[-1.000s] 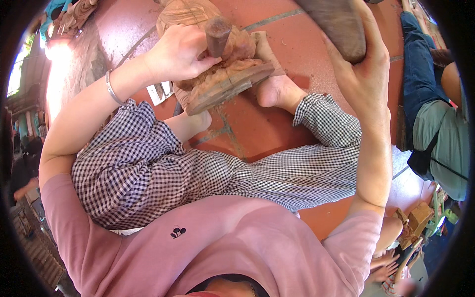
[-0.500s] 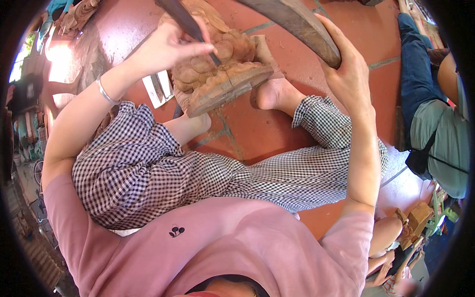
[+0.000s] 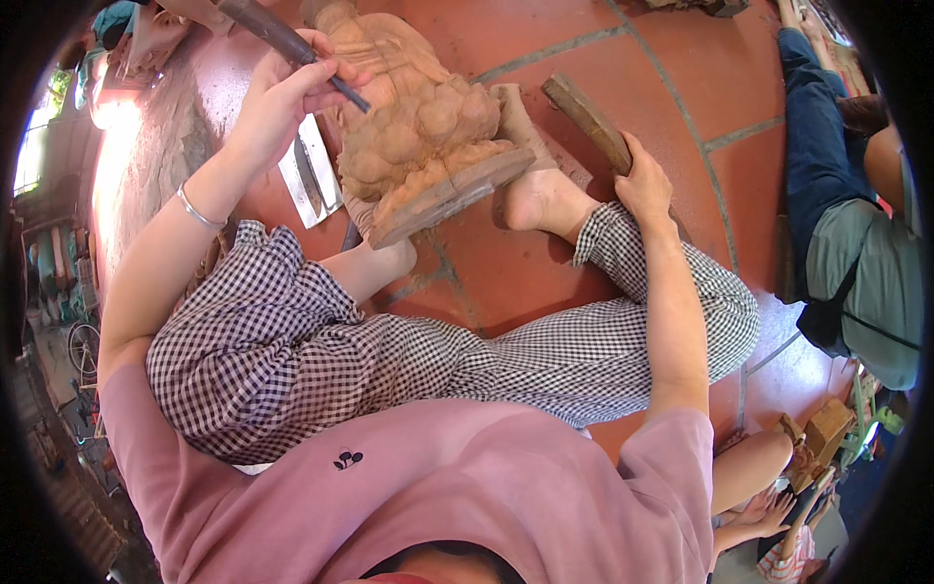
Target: The person carves a wooden sculpture using a chisel and mallet. They repeatedly strike the chisel to shape the wood, occasionally selecting different chisels from a nearby basket.
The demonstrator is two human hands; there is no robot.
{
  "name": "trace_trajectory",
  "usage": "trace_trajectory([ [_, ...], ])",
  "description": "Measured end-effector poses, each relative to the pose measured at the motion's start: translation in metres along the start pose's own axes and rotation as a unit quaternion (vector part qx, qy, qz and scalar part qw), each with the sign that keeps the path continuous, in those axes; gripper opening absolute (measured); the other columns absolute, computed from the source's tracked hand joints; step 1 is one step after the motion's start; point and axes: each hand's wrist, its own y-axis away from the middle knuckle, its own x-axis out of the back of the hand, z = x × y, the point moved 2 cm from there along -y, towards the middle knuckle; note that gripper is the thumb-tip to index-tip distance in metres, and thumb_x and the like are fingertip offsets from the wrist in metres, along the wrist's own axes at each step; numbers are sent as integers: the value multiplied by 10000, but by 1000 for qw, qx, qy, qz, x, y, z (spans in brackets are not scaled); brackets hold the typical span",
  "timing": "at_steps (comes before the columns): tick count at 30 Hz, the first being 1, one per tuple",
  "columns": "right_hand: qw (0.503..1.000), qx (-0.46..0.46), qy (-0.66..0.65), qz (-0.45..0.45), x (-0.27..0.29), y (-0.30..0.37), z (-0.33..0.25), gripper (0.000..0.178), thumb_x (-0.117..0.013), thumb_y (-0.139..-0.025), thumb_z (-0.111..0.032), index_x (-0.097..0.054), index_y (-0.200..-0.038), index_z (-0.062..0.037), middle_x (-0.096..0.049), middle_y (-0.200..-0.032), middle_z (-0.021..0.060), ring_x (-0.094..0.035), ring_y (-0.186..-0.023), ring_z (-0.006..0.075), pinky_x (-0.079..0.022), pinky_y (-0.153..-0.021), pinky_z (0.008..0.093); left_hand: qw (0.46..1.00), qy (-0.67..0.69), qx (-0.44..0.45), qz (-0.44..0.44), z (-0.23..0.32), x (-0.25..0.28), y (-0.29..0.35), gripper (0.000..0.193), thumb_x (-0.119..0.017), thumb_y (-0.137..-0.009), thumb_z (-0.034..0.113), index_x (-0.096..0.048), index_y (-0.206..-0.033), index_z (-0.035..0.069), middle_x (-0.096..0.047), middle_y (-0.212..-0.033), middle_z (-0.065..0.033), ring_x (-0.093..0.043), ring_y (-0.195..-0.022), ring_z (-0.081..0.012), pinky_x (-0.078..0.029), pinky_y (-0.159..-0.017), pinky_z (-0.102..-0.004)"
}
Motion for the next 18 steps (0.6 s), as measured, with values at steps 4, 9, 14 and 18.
trace_trajectory([
  [4, 999, 3, 47, -5, -13, -2, 3, 647, -725, -805, -224, -469, -1398, -192, -637, -1206, 151, -601, -1137, 347, -498, -929, 460, 999, 42, -6, 23, -1, -8, 5, 160, -518, -943, 70, -494, -1101, 60, -638, -908, -82, -677, -856, -167, -528, -714, -235],
  [9, 998, 36, 43, 26, -15, 2, 9, 714, -767, -750, -221, -454, -1390, -172, -608, -1151, 191, -611, -1062, 393, -511, -887, 480, 998, -62, -20, 18, 2, -17, 4, 200, -547, -862, 77, -517, -1058, 49, -592, -833, -17, -478, -660, -51, -405, -599, -211],
  [14, 998, 40, 45, 17, -19, 1, 0, 711, -785, -722, -193, -462, -1355, -145, -564, -1132, 191, -591, -1057, 392, -514, -878, 482, 965, -260, -36, 7, -17, -30, 11, 194, -728, -815, 143, -558, -834, 49, -470, -678, 41, -452, -645, -67, -407, -585, -250],
  [18, 998, 39, 49, 20, -18, 6, 0, 678, -790, -721, -159, -475, -1320, -118, -545, -1123, 182, -572, -1063, 390, -502, -877, 505, 946, -315, -59, -56, -11, -49, 18, 220, -712, -854, 159, -548, -785, 30, -473, -657, -1, -439, -620, -89, -391, -551, -281],
])
